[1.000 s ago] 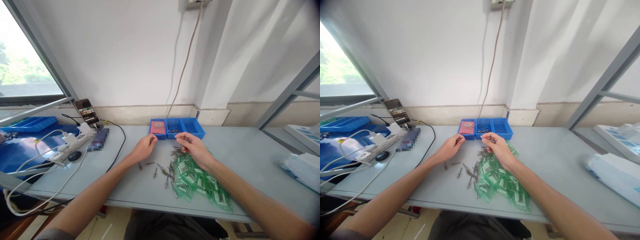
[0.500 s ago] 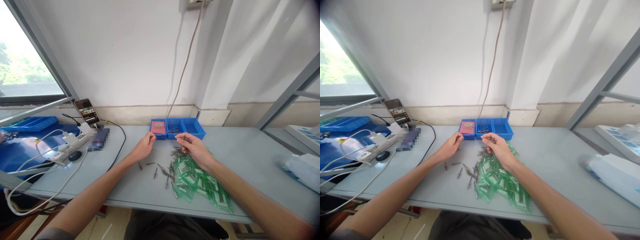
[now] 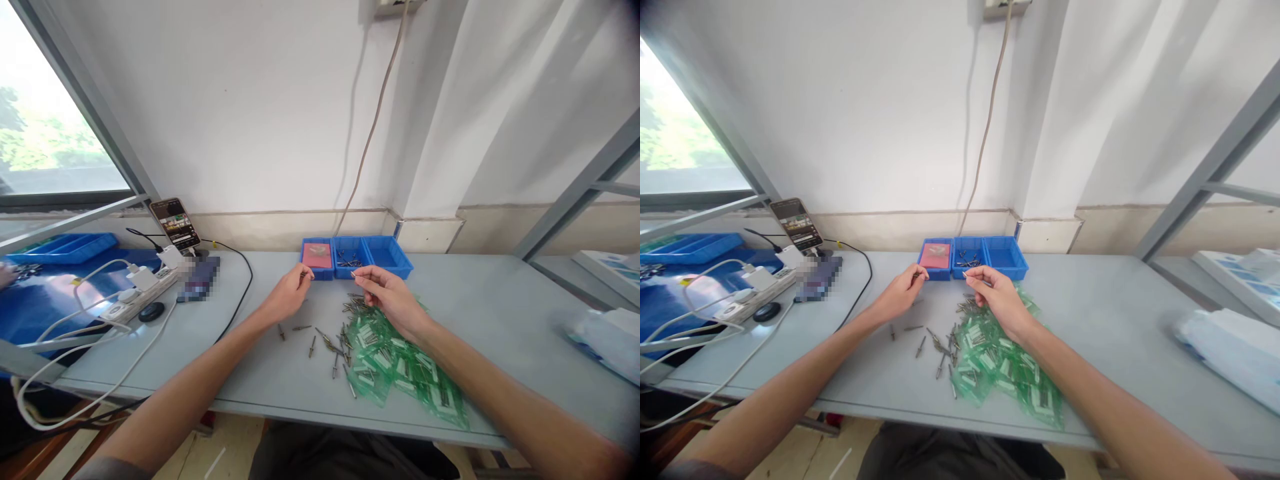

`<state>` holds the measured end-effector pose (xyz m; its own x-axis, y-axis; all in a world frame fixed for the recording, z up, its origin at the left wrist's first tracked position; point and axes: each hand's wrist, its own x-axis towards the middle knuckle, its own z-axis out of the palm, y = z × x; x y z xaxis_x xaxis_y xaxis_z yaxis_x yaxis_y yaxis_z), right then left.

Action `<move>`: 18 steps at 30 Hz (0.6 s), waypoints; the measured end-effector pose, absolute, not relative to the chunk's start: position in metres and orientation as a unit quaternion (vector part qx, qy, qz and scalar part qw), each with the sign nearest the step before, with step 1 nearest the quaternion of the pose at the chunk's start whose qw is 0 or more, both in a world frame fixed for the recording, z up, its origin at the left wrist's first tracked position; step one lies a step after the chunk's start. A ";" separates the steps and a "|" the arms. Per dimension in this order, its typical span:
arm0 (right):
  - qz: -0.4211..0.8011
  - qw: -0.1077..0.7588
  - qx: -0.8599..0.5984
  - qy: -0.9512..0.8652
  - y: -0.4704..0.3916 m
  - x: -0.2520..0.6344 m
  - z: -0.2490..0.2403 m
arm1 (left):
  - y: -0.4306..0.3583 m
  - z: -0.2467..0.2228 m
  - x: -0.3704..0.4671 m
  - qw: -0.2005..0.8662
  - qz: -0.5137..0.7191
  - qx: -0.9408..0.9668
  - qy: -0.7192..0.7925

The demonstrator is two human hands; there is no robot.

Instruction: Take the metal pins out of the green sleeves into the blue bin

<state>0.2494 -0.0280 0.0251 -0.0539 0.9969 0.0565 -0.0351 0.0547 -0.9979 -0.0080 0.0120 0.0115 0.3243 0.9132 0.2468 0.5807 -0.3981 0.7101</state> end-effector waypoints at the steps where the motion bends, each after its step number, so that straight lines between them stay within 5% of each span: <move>1: 0.510 0.508 -0.463 -0.518 -0.028 0.249 0.025 | 0.011 0.012 -0.008 0.256 0.322 0.774 0.482; 18: 0.479 0.568 -0.434 -0.509 -0.024 0.253 0.021 | 0.016 0.007 -0.007 0.192 0.360 0.773 0.485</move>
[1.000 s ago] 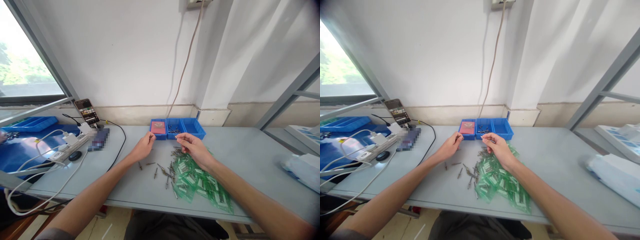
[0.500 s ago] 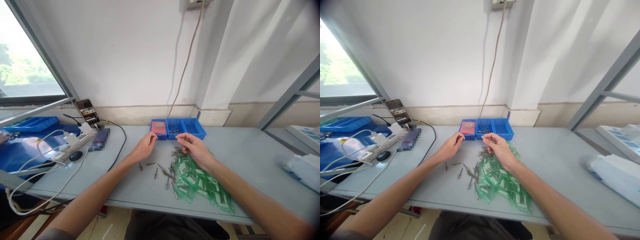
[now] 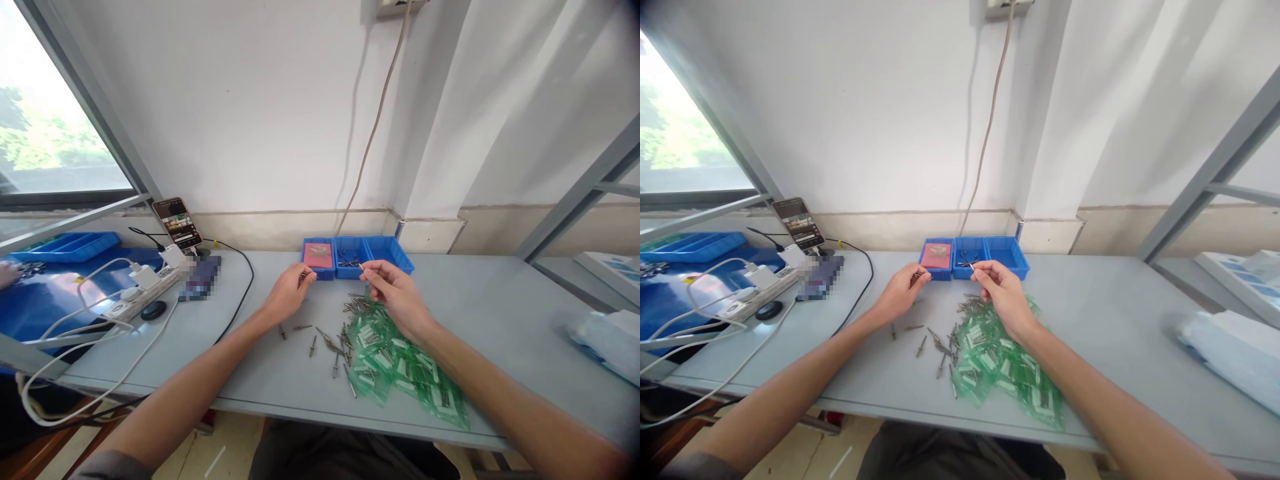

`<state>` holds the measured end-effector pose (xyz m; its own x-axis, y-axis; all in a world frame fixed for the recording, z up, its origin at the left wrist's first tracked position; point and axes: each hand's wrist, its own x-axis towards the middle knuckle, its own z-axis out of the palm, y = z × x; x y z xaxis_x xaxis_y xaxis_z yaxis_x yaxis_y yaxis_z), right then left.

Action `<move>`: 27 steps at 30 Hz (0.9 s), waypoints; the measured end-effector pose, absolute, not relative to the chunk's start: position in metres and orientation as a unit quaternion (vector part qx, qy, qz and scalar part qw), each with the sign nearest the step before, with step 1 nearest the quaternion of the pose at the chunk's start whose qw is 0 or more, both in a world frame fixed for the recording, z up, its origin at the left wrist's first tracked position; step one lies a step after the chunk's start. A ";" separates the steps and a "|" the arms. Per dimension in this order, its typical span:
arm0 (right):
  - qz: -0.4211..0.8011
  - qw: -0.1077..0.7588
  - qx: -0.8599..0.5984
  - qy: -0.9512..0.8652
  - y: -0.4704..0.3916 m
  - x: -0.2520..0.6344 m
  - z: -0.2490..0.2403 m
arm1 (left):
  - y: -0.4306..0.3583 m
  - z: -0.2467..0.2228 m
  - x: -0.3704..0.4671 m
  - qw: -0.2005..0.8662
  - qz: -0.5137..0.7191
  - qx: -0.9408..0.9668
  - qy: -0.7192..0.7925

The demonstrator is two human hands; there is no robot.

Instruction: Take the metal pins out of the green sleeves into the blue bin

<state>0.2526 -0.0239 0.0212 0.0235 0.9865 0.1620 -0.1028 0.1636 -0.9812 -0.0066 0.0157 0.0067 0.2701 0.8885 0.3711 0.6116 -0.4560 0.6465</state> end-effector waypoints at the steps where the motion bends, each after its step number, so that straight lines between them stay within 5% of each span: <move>1: 0.482 0.571 -0.426 -0.510 -0.024 0.253 0.022 | 0.015 0.008 -0.006 0.194 0.360 0.773 0.485; 17: 0.548 0.586 -0.379 -0.461 -0.029 0.251 0.033 | 0.012 0.011 -0.007 0.127 0.276 0.814 0.495; 27: 0.392 0.569 -0.453 -0.562 -0.024 0.255 0.027 | 0.015 0.011 -0.007 0.104 0.268 0.817 0.501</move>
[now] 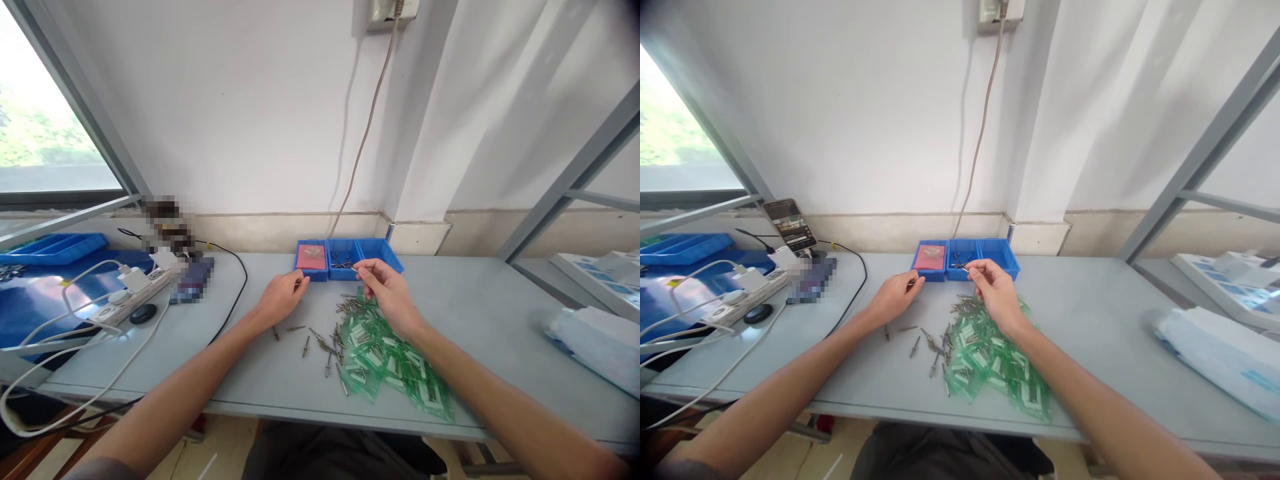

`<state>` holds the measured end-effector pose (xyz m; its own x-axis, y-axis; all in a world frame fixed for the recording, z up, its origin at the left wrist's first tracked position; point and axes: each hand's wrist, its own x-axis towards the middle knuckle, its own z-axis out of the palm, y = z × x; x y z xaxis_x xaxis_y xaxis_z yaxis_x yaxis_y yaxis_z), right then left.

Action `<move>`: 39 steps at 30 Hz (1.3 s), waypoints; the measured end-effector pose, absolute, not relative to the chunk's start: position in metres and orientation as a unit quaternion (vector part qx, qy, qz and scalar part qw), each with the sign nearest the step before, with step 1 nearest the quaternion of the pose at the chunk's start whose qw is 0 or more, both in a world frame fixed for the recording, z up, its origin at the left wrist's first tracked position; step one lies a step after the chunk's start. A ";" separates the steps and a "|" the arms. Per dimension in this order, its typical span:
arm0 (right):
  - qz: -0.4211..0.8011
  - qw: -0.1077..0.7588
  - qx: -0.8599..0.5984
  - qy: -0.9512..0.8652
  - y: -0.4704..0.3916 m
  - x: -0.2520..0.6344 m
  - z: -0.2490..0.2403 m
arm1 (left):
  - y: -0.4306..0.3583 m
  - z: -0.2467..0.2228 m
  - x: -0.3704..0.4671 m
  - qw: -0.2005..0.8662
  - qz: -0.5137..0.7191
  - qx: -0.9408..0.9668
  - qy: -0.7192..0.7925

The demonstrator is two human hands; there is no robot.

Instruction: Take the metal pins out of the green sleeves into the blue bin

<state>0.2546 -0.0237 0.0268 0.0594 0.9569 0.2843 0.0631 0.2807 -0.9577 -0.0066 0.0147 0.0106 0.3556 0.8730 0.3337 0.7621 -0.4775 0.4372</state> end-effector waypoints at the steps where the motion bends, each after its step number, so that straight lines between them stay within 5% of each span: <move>1: 0.350 0.570 -0.459 -0.585 -0.024 0.256 0.027 | 0.015 0.011 -0.007 0.102 0.267 0.818 0.499; 8: 0.180 0.564 -0.452 -0.667 -0.022 0.261 0.026 | 0.012 0.011 -0.006 0.100 0.262 0.824 0.493; 28: 0.556 0.548 -0.401 -0.480 -0.019 0.262 0.028 | 0.011 0.011 -0.006 0.081 0.199 0.852 0.477; 39: 0.488 0.574 -0.418 -0.508 -0.015 0.264 0.026 | 0.008 0.013 -0.005 0.084 0.167 0.856 0.482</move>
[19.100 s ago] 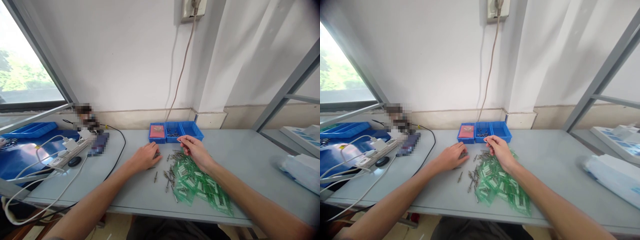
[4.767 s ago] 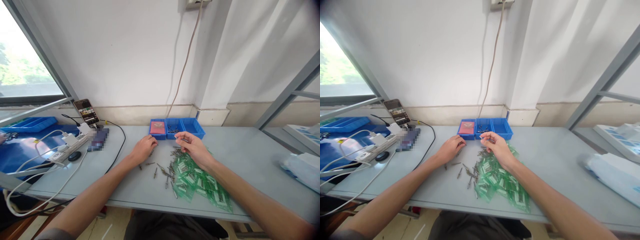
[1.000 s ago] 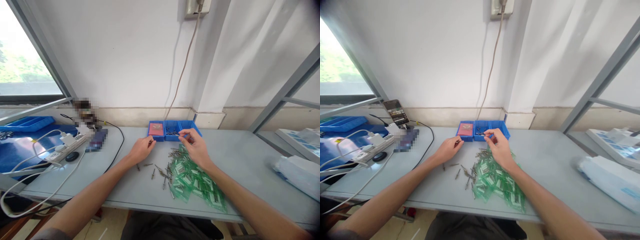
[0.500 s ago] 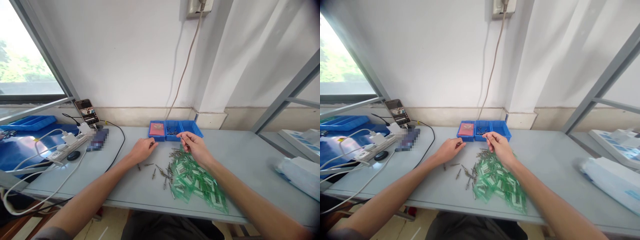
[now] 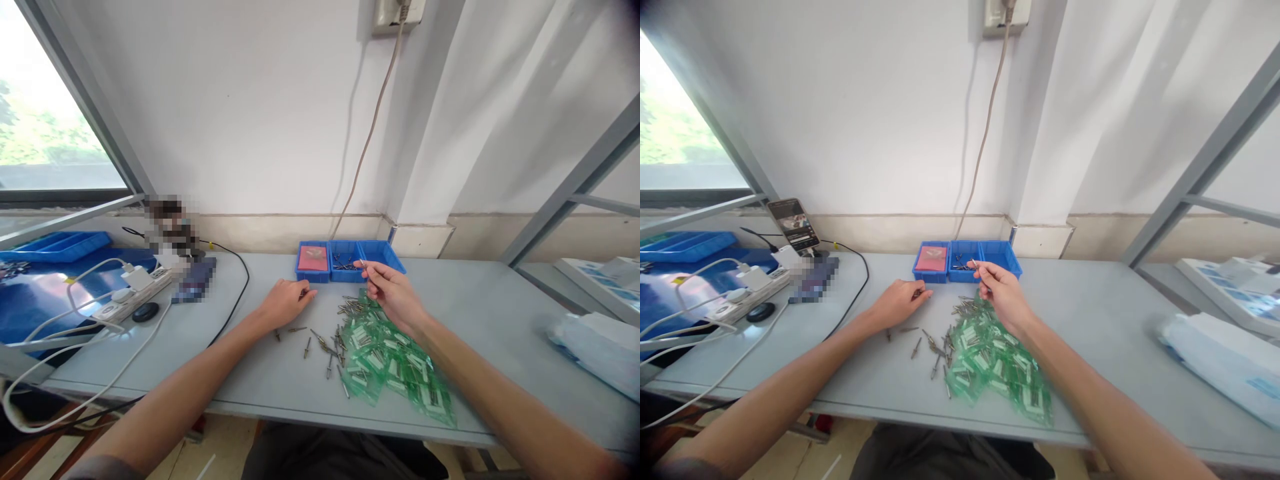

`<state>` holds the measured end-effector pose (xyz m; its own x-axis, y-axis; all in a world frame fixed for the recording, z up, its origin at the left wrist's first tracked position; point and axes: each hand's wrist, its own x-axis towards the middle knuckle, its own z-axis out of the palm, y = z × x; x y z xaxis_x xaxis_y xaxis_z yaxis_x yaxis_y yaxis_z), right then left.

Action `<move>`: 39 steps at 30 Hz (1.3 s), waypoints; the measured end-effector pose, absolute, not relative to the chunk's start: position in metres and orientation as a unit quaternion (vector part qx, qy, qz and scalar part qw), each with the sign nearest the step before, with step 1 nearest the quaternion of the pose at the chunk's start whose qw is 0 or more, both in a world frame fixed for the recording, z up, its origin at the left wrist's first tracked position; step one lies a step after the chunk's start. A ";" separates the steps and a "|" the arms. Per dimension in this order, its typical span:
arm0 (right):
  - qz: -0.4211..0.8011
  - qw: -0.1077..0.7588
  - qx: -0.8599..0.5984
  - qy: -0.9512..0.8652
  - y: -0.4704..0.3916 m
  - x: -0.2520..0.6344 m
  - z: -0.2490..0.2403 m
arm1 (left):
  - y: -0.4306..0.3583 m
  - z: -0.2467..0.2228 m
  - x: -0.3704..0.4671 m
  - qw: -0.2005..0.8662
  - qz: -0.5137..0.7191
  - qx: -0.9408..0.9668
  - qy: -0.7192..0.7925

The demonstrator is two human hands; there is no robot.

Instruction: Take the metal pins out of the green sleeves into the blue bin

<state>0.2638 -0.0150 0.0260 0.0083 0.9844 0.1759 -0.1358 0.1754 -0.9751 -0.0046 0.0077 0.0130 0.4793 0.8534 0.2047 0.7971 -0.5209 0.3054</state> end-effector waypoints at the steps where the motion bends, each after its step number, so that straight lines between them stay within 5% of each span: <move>1: 0.458 0.568 -0.434 -0.529 -0.015 0.264 0.024 | 0.008 0.013 -0.005 0.084 0.166 0.856 0.482; 12: 0.204 0.466 -0.467 -0.723 -0.026 0.256 0.020 | 0.009 0.010 -0.005 0.077 0.163 0.858 0.481; 19: 0.149 0.447 -0.449 -0.759 -0.028 0.258 0.027 | 0.009 0.010 -0.005 0.078 0.172 0.857 0.479; 32: 0.394 0.505 -0.495 -0.587 -0.010 0.266 0.016 | 0.009 0.010 -0.005 0.072 0.202 0.857 0.469; 39: 0.426 0.563 -0.482 -0.519 -0.008 0.267 0.012 | 0.006 0.008 -0.002 0.082 0.189 0.859 0.470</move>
<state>0.2666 -0.0082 0.0123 0.0989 0.9796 0.1747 0.0208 0.1735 -0.9846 -0.0024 0.0062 0.0084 0.4876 0.8373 0.2474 0.7755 -0.5455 0.3178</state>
